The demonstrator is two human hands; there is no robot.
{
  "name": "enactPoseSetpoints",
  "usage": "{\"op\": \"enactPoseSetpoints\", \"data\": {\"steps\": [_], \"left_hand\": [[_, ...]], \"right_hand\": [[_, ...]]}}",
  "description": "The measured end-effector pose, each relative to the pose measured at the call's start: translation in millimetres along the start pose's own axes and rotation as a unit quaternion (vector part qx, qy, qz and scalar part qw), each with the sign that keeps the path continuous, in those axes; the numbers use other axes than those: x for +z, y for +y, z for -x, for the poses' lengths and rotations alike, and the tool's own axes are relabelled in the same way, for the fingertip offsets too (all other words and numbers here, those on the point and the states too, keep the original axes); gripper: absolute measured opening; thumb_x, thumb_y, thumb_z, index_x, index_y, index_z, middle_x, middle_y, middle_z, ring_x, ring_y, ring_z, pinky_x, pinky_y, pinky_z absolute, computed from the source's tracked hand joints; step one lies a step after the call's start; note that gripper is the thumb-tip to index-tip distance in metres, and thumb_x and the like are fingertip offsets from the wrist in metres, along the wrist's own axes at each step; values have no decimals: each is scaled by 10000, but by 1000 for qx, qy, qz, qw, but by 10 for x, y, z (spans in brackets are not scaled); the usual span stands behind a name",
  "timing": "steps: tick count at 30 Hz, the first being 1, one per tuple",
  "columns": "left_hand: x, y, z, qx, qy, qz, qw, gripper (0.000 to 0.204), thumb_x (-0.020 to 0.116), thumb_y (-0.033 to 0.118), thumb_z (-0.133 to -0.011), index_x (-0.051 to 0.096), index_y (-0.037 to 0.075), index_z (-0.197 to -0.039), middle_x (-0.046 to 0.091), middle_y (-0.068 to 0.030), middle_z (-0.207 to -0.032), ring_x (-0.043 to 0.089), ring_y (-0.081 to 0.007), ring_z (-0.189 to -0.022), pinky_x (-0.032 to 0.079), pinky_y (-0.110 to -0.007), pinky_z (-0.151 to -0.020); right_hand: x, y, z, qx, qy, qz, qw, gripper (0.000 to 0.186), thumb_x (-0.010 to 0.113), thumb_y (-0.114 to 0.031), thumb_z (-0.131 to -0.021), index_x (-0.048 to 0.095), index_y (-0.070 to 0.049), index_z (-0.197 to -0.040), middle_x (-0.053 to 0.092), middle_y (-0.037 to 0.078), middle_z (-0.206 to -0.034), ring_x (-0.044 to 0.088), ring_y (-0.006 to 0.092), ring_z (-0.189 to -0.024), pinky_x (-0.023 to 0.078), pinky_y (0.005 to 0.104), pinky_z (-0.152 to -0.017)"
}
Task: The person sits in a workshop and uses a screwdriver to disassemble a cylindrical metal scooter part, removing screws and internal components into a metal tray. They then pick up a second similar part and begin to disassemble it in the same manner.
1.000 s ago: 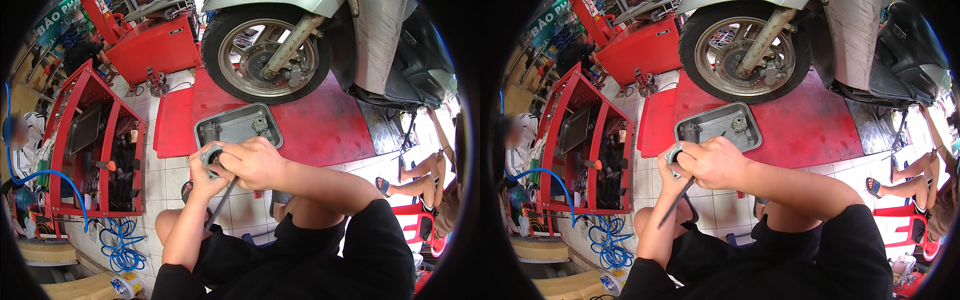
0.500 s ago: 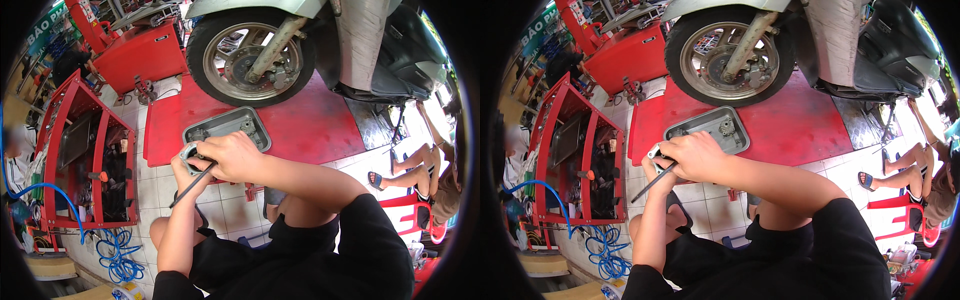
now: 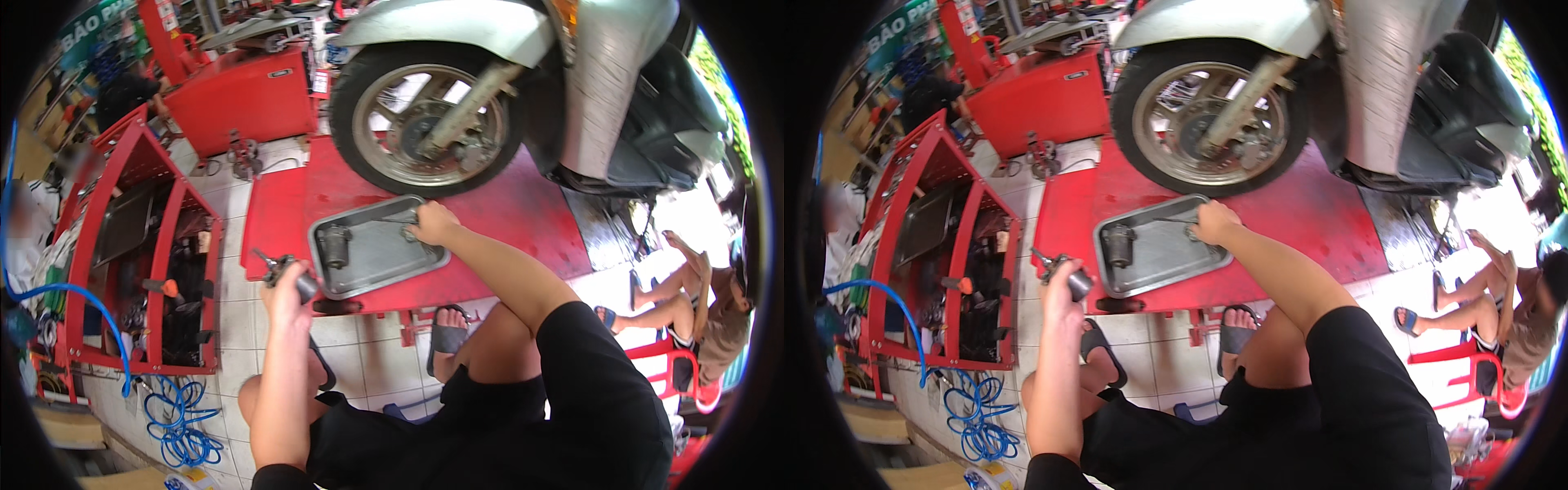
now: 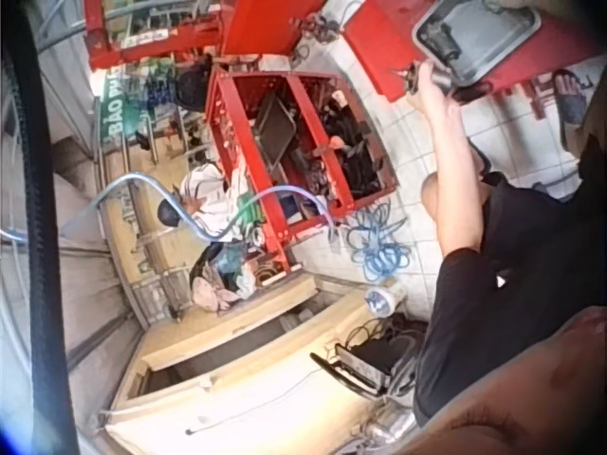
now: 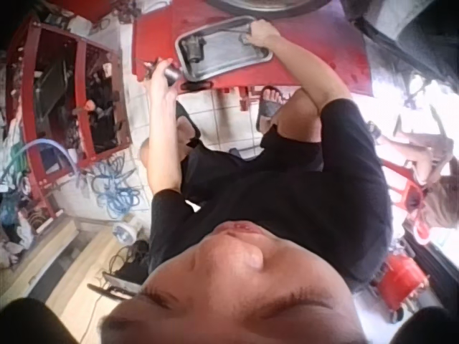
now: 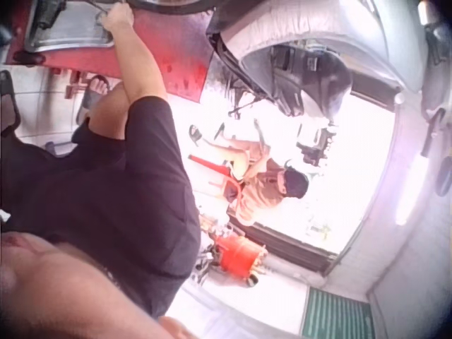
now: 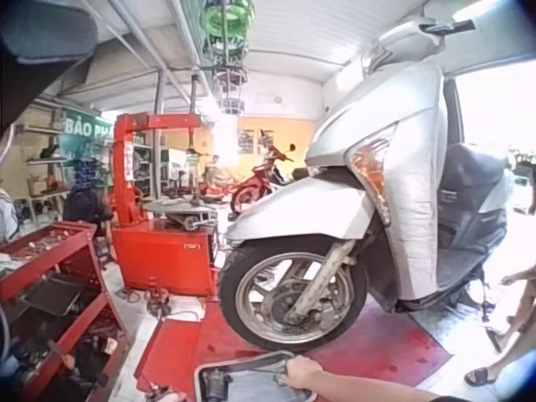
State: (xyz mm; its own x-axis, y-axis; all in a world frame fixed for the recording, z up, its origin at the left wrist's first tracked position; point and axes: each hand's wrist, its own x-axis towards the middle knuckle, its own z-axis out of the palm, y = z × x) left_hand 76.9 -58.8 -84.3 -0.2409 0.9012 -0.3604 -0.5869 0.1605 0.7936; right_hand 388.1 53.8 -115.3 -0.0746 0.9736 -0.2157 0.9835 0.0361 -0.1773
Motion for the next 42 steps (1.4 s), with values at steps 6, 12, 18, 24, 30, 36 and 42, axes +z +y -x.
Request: {"op": "enactPoseSetpoints", "data": {"steps": [6,12,18,24,30,36,42], "left_hand": [[151,23,173,8,-3,24,1000,143,728,-26,-794,642,-45,-907,669,-133,-767,663,-232,-636,571,-355,-548],[180,114,286,25,-18,-38,999,222,792,21,-820,638,9,-979,672,-99,-832,666,-192,-717,598,-368,-623],[215,171,254,55,-116,-27,991,385,843,60,-800,570,8,-1066,681,-81,-891,684,-186,-761,601,-341,-632],[119,261,150,234,-63,-119,963,525,801,42,-822,458,27,-1218,631,-111,-1035,685,-204,-875,618,-379,-704],[250,343,275,368,-90,-325,866,635,869,34,-694,477,11,-1193,616,-95,-1069,640,-147,-920,572,-297,-771],[293,361,418,349,-133,-397,838,648,868,9,-647,513,-1,-1188,649,-89,-1072,664,-158,-964,553,-325,-867],[332,372,420,378,-114,-404,825,594,878,83,-573,610,-15,-1093,649,-106,-999,647,-222,-867,527,-341,-790]], "right_hand": [[204,65,-55,72,26,-51,996,403,740,-332,-849,715,3,-1072,689,243,-1121,679,386,-1068,557,471,-910],[272,57,-20,1,71,-30,997,308,749,-267,-861,727,10,-993,694,241,-1065,681,408,-1012,551,492,-870],[90,8,37,-49,160,-155,974,271,755,-215,-835,732,32,-946,702,254,-895,699,407,-916,540,472,-811],[-275,-519,291,-107,32,-571,813,258,741,-197,-898,731,23,-1033,662,28,-765,529,120,-568,401,309,-522],[-727,-910,753,-158,-148,-751,623,282,673,-177,-972,648,5,-1186,411,-90,-667,282,16,-488,202,233,-455],[-712,-938,774,-164,-204,-790,555,279,634,-158,-993,617,-6,-1227,487,-78,-714,287,22,-495,223,228,-474],[-626,-807,708,-199,-218,-785,544,311,647,-164,-990,615,1,-1252,561,-45,-767,295,27,-504,231,231,-476]]}}
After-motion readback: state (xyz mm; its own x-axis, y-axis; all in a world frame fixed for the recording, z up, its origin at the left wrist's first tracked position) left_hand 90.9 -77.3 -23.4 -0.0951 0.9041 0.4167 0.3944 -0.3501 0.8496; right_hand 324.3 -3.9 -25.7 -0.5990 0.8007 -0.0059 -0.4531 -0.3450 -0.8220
